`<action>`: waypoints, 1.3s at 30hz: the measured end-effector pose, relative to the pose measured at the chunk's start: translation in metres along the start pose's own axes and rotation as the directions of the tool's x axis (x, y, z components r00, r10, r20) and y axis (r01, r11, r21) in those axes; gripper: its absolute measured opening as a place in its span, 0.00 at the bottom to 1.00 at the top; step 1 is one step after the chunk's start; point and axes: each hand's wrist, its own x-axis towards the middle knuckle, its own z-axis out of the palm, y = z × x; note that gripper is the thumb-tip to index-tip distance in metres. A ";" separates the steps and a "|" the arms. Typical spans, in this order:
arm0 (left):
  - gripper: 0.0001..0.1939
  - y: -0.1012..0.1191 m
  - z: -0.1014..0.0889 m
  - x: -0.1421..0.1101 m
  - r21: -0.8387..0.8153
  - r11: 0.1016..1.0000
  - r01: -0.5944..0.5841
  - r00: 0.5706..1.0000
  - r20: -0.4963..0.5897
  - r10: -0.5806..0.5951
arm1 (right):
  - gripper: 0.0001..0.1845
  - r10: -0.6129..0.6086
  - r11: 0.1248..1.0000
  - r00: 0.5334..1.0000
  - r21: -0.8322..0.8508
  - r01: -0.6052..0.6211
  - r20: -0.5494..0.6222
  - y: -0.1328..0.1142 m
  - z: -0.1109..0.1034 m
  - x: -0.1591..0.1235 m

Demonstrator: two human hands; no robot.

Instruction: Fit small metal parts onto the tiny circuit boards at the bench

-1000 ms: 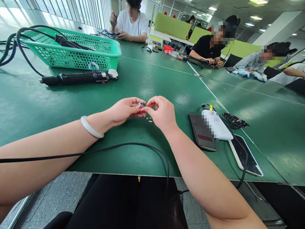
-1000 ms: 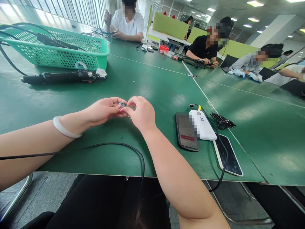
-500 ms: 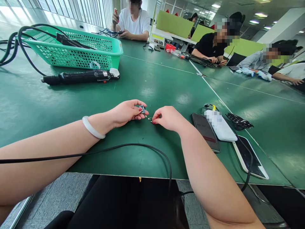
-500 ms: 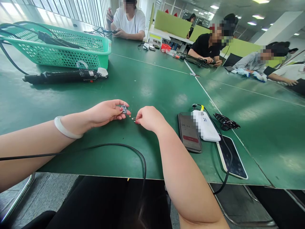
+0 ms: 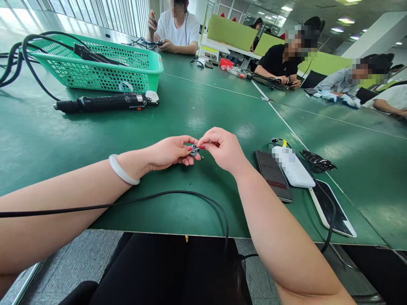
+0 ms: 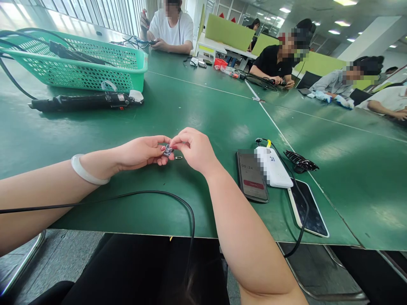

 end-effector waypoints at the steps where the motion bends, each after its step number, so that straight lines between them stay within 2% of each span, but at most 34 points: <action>1: 0.06 0.000 0.000 0.000 -0.007 1.000 0.005 1.000 0.013 -0.005 | 0.09 0.006 1.000 1.000 0.011 -0.006 0.004 0.001 0.001 0.000; 12: 0.05 -0.002 -0.003 -0.001 -0.101 0.993 0.053 0.994 0.103 -0.042 | 0.11 -0.040 0.999 0.999 -0.009 0.040 0.001 0.001 0.002 -0.002; 20: 0.08 0.001 -0.003 -0.001 -0.244 0.966 0.087 0.995 0.071 -0.072 | 0.07 -0.030 0.997 0.999 -0.079 0.027 -0.038 -0.009 0.001 -0.003; 24: 0.10 0.003 -0.003 -0.001 -0.310 0.945 0.108 0.994 0.044 -0.100 | 0.06 -0.047 0.998 0.998 -0.045 0.045 -0.039 -0.009 0.001 -0.003; 30: 0.07 0.000 -0.003 -0.001 -0.229 0.965 0.131 0.987 0.121 -0.105 | 0.05 -0.007 0.998 1.000 -0.060 0.007 0.004 -0.009 0.003 -0.003; 39: 0.06 -0.002 -0.005 0.000 -0.205 0.971 0.122 0.987 0.126 -0.098 | 0.04 -0.002 0.999 1.000 -0.042 0.002 -0.002 -0.008 0.004 -0.002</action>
